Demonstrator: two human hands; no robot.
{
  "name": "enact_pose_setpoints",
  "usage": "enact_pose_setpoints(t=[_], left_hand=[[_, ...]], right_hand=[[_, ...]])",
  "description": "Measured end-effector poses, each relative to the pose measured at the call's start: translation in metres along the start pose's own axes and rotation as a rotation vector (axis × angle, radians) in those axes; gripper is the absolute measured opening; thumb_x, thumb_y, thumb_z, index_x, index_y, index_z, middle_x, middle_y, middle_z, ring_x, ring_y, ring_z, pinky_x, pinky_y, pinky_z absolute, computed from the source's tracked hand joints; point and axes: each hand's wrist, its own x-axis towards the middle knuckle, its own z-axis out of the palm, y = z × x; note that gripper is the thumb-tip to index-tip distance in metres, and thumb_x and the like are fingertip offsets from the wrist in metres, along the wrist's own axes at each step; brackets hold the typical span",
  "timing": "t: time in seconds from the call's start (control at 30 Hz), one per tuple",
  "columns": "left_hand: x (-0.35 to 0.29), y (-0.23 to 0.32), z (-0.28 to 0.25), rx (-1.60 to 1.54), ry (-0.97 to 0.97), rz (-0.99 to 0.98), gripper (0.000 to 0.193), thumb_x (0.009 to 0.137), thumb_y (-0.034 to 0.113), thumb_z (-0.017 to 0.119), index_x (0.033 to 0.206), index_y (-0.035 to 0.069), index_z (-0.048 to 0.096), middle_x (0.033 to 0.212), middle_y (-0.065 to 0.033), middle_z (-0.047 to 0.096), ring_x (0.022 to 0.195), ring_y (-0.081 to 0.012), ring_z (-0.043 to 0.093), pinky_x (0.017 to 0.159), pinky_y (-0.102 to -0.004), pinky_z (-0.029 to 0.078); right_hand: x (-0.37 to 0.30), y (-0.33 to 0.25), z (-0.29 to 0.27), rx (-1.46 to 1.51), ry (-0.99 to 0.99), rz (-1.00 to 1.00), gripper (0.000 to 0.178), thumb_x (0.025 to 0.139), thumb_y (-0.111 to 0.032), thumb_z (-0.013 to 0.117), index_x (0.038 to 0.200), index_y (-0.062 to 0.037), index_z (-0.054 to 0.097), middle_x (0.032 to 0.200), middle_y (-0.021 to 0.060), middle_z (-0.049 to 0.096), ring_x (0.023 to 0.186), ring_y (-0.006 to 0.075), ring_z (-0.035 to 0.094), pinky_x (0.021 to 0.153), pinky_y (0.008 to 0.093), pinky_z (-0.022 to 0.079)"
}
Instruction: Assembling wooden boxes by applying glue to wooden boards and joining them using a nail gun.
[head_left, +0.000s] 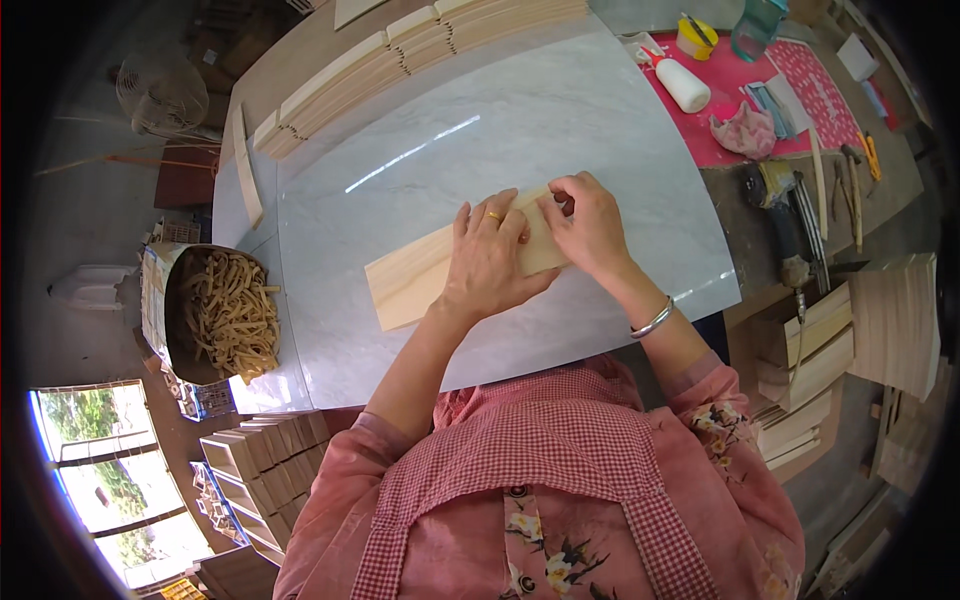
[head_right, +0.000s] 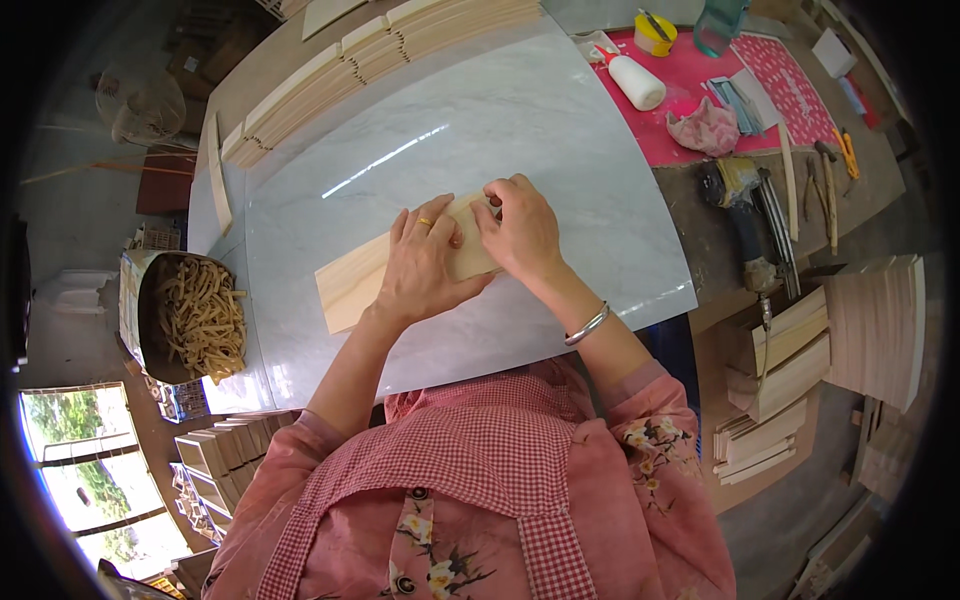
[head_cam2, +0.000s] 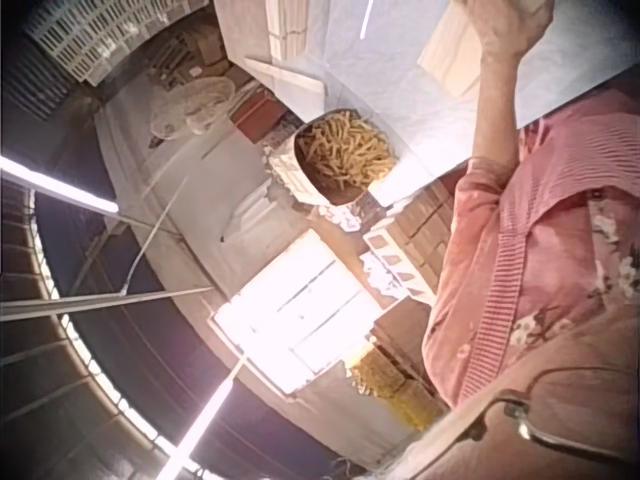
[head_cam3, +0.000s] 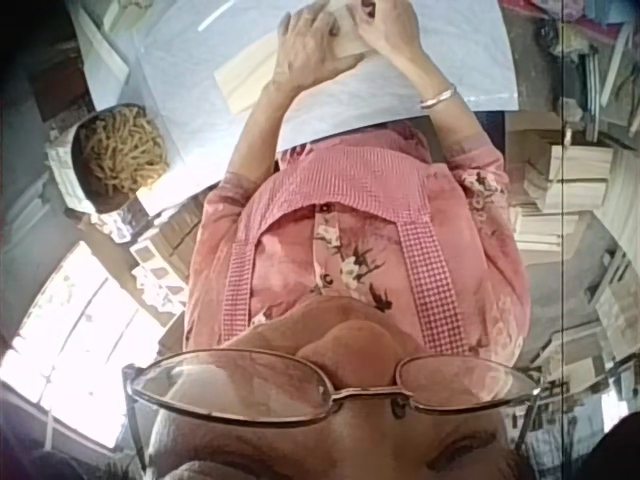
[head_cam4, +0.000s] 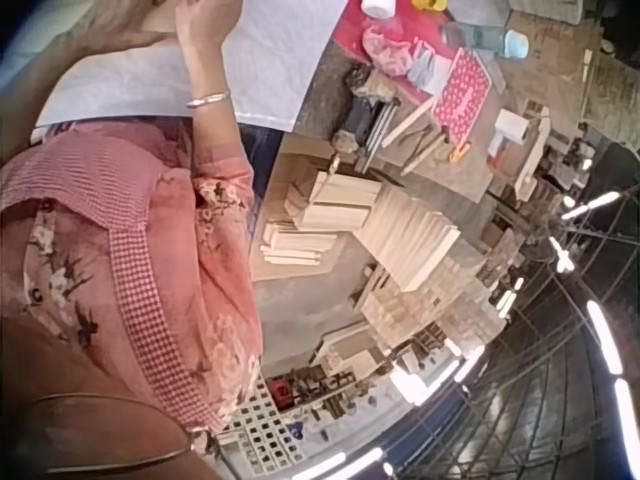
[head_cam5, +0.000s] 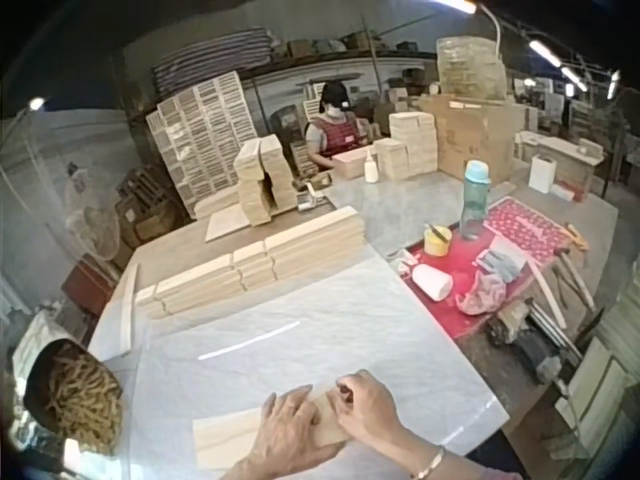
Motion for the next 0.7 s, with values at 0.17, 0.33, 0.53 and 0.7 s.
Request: enact_pose_setpoints(t=[0.17, 0.33, 0.53, 0.7], left_hand=[[0.002, 0.001, 0.003, -0.092, 0.040, 0.008, 0.050, 0.065, 0.036, 0.087, 0.090, 0.010, 0.054, 0.135, -0.0173, 0.054, 0.119, -0.0359, 0.052, 0.109, -0.0471, 0.034], [0.005, -0.008, -0.002, -0.081, 0.058, -0.044, 0.050, 0.066, 0.040, 0.085, 0.090, 0.009, 0.054, 0.130, -0.0185, 0.057, 0.120, -0.0344, 0.053, 0.107, -0.0483, 0.034], [0.012, -0.018, 0.007, -0.019, 0.165, -0.107, 0.050, 0.068, 0.043, 0.084, 0.089, 0.009, 0.055, 0.129, -0.0178, 0.058, 0.118, -0.0334, 0.053, 0.108, -0.0476, 0.034], [0.007, -0.021, 0.011, -0.009, 0.202, -0.113, 0.049, 0.070, 0.047, 0.081, 0.092, 0.008, 0.058, 0.130, -0.0166, 0.058, 0.120, -0.0327, 0.053, 0.108, -0.0466, 0.034]], right_hand=[[-0.002, 0.009, -0.021, 0.034, 0.002, -0.019, 0.010, 0.086, -0.011, 0.068, 0.094, -0.0042, 0.068, 0.089, 0.0092, 0.064, 0.068, 0.0237, 0.060, 0.063, 0.0342, 0.050], [-0.018, 0.065, -0.122, -0.313, 0.296, -0.073, 0.028, 0.088, -0.011, 0.070, 0.114, -0.0033, 0.066, 0.103, 0.0105, 0.068, 0.091, 0.0258, 0.065, 0.080, 0.0348, 0.053], [-0.063, 0.147, -0.249, -0.899, 0.304, 0.123, 0.045, 0.089, -0.023, 0.071, 0.129, -0.0044, 0.060, 0.116, 0.0194, 0.063, 0.103, 0.0389, 0.061, 0.091, 0.0448, 0.050], [-0.049, 0.145, -0.259, -1.008, 0.150, 0.247, 0.054, 0.085, -0.026, 0.074, 0.132, -0.0037, 0.057, 0.111, 0.0238, 0.066, 0.096, 0.0412, 0.064, 0.087, 0.0472, 0.052]])
